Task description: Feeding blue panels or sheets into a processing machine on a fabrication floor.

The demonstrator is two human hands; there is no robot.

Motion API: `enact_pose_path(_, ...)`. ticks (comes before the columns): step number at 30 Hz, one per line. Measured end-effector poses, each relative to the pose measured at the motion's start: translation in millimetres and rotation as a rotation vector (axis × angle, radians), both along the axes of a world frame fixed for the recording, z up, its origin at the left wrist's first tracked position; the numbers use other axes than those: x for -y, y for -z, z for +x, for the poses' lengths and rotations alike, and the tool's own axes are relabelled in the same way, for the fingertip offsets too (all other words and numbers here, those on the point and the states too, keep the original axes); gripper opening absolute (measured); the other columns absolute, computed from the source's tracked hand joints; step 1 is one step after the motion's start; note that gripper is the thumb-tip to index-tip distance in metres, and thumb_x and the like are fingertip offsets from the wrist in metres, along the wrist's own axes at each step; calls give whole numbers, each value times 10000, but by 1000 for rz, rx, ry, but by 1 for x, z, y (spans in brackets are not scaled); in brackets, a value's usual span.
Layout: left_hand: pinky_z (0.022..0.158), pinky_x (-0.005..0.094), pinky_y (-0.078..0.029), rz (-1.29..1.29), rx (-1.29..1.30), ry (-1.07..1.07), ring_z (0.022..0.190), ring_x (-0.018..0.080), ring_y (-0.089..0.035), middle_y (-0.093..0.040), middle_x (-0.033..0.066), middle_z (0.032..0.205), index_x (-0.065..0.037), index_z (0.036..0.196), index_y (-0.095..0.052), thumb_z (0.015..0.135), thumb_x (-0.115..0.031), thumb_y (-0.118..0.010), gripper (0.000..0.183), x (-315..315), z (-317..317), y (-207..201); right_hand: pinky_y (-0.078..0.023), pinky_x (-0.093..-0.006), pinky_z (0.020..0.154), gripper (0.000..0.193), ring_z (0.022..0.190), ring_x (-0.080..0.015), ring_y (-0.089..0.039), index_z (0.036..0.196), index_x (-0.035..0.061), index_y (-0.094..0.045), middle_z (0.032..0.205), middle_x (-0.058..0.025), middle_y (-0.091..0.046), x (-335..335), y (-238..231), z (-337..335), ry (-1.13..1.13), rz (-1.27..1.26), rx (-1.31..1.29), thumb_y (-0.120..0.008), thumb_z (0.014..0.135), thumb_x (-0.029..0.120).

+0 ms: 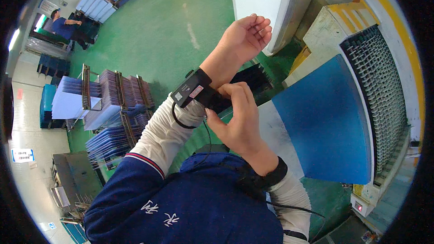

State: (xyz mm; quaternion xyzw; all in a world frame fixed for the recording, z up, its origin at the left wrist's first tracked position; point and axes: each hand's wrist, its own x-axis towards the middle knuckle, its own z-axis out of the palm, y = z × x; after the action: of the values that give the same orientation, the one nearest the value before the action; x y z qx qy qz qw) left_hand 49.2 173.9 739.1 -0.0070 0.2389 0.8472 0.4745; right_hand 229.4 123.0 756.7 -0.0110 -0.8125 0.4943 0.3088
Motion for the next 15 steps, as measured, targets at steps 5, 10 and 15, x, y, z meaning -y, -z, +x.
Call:
enact_pose_path(5, 793, 360, -527, -9, -23, -18, 820, 243, -601, -629, 128, 884, 5, 902, -564, 985, -156, -456, 211, 3, -1, -5, -482, -349, 724, 263, 800, -288, -559, 970, -12, -545, 890, -147, -547, 0, 5, 7, -38, -33, 7, -635, 725, -43)
enact_pose_path(10, 775, 364, -531, 65, 93, -12, 827, 253, -605, -633, 133, 892, 2, 902, -563, 988, -157, -456, 210, 5, -2, -4, -481, -338, 725, 250, 811, -282, -574, 984, -19, -560, 899, -149, -558, 0, 1, 4, 17, -54, -28, -608, 743, -65)
enact_pose_path(15, 772, 362, -533, 109, 66, -19, 784, 245, -616, -642, 124, 892, -9, 879, -558, 993, -164, -442, 225, 6, -9, -3, -479, -334, 744, 310, 845, -268, -585, 1044, -16, -554, 934, -139, -569, 6, 2, 5, 8, -135, -21, -658, 752, -31)
